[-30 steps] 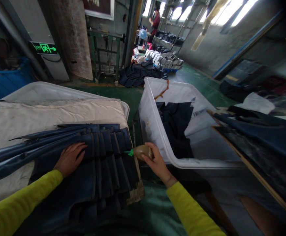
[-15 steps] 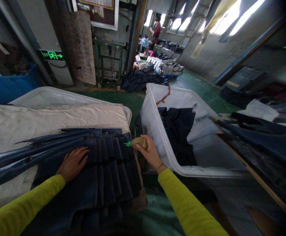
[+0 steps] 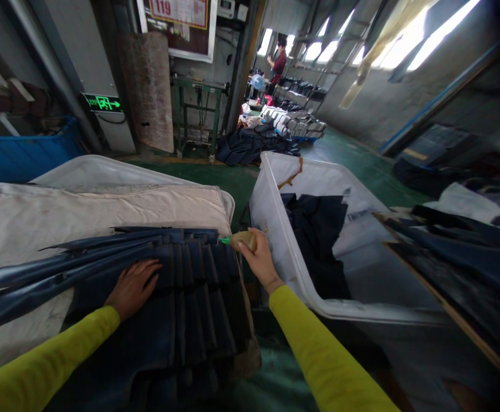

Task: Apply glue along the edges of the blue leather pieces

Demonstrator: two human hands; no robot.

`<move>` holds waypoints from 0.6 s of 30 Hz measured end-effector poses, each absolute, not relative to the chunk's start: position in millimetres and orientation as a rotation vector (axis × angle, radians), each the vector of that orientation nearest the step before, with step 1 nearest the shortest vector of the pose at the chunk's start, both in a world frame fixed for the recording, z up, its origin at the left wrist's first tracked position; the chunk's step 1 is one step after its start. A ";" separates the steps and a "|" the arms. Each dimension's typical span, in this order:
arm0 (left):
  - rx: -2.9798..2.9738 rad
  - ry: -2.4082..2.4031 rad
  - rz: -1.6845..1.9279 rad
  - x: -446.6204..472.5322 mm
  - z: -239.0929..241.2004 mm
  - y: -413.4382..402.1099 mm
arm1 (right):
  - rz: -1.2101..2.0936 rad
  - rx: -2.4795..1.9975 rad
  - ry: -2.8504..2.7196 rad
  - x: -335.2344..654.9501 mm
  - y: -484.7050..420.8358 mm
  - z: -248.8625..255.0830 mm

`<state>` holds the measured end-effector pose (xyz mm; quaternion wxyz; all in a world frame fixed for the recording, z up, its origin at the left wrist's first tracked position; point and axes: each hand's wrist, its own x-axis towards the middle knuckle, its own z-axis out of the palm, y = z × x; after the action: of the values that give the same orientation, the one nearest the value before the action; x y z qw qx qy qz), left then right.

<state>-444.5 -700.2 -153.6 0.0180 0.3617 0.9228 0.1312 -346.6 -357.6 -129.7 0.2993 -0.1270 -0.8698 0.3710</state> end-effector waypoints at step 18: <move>1.148 2.865 0.438 -445.5 -155.2 -701.5 | 1.042 -0.305 -2.427 -368.5 -374.3 -117.2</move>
<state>-445.5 -701.5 -155.2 0.0120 0.3682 0.9190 0.1404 -368.5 -374.3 -117.2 0.2390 -0.1114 -0.8864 0.3805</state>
